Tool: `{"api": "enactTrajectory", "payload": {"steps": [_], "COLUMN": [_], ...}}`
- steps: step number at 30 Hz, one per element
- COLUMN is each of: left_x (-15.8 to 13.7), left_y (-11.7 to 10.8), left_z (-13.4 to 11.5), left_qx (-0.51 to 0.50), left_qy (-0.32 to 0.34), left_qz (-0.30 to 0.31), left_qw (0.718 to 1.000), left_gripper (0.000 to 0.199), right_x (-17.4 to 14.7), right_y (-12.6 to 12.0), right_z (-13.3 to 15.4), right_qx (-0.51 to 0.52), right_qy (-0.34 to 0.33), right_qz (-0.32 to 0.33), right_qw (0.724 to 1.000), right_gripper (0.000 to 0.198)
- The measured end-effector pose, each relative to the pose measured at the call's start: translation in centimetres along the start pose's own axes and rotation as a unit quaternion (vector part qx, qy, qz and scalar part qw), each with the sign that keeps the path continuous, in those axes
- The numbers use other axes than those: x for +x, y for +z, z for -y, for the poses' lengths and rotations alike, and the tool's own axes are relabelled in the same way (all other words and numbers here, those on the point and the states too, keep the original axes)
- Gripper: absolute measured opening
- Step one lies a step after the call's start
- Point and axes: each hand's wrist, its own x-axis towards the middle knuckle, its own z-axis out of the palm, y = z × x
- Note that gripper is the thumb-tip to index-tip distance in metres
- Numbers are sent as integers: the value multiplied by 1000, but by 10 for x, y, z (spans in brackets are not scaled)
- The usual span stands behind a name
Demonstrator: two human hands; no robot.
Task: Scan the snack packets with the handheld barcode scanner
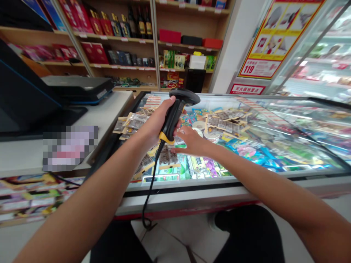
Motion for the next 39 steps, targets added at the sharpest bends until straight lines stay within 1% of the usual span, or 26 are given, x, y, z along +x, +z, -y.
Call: {"api": "enactTrajectory", "payload": {"steps": [1, 3, 5, 6, 8, 10, 12, 14, 17, 20, 22, 24, 26, 29, 32, 39], "left_x": [0, -2, -3, -3, -4, -3, -1, 1, 3, 4, 4, 5, 6, 7, 7, 3], "left_y": [0, 1, 1, 2, 2, 0, -2, -5, -9, -10, -9, -9, -9, -10, -9, -7], "left_z": [0, 1, 0, 0, 0, 1, 2, 4, 7, 10, 13, 15, 17, 17, 15, 13], "left_qx": [2, 4, 8, 13, 28, 45, 59, 73, 95, 93, 78, 66, 64, 78, 86, 62], "left_qy": [0, 0, -4, -6, -5, 2, 7, 6, -15, -39, -49, -58, -52, -38, -32, -49], "left_qz": [0, -9, -18, -18, -5, 14, 31, 46, 76, 117, 122, 106, 94, 101, 96, 87], "left_qw": [1000, 1000, 1000, 1000, 1000, 999, 998, 996, 992, 988, 988, 990, 992, 991, 991, 993], "left_gripper": [47, 45, 43, 44, 46, 48, 49, 50, 51, 52, 51, 49, 48, 51, 51, 50], "right_x": [0, 0, 0, 0, -2, -4, -7, -11, -18, -22, -23, -23, -23, -23, -23, -22], "right_y": [3, 2, -8, -14, -26, -38, -49, -61, -76, -86, -88, -88, -88, -87, -88, -92], "right_z": [0, -3, -7, -9, -14, -21, -33, -48, -68, -81, -85, -87, -88, -90, -92, -91], "right_qx": [4, 32, 79, 111, 196, 301, 395, 450, 475, 473, 466, 460, 458, 460, 455, 392], "right_qy": [5, 9, 21, 39, 105, 191, 260, 300, 333, 361, 377, 383, 382, 374, 369, 374], "right_qz": [3, 22, 49, 59, 73, 75, 44, -23, -128, -184, -193, -196, -198, -186, -183, -237], "right_qw": [1000, 999, 995, 991, 972, 931, 880, 841, 805, 782, 777, 777, 778, 784, 789, 806], "right_gripper": [50, 39, 32, 31, 31, 27, 21, 20, 21, 21, 20, 20, 21, 24, 21, 23]}}
